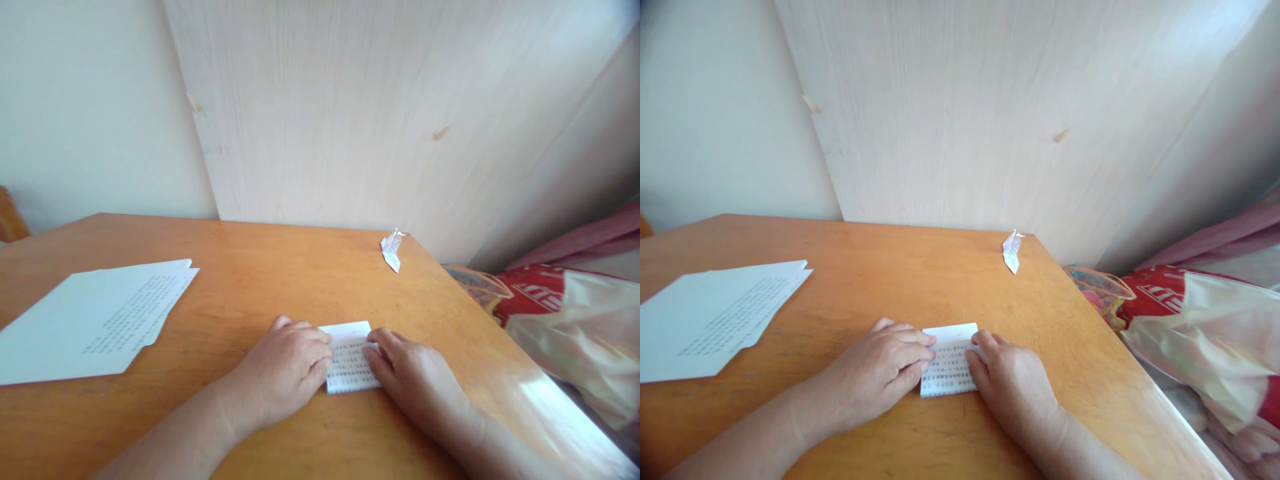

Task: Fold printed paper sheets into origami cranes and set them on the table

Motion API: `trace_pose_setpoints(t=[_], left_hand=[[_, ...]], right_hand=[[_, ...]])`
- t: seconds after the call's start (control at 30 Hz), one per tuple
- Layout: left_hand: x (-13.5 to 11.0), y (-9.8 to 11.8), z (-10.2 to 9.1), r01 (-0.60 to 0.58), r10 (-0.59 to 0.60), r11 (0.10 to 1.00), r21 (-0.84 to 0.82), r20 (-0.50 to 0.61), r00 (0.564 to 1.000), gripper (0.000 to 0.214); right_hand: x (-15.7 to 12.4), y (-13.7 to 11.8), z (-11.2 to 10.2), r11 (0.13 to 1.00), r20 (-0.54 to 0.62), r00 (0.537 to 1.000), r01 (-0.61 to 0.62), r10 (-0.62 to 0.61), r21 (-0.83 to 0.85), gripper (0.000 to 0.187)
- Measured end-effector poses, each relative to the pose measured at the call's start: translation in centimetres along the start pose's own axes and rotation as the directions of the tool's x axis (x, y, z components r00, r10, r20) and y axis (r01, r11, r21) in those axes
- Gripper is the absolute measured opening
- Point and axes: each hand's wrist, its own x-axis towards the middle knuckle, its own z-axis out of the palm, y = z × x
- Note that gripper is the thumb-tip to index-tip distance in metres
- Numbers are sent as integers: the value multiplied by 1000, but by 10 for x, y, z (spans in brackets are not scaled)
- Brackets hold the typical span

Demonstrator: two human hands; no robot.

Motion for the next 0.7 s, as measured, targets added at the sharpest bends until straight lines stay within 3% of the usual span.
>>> trace_pose_setpoints(t=[0.13, 0.37, 0.7], left_hand=[[5, -2, 2, 22, -23, 1000, -6, -19, 1000, 30], [6, -6, 10, 45, -44, 999, 4, -47, 998, 14], [5, -7, 13, 37, -33, 998, 44, -80, 996, 15]], right_hand=[[-1, 0, 0, 999, -15, 1000, 15, -16, -31, 20], [-3, 0, -1, 996, -45, 998, 41, -44, -75, 22], [-3, -2, -5, 981, -81, 994, 63, -79, -183, 23]])
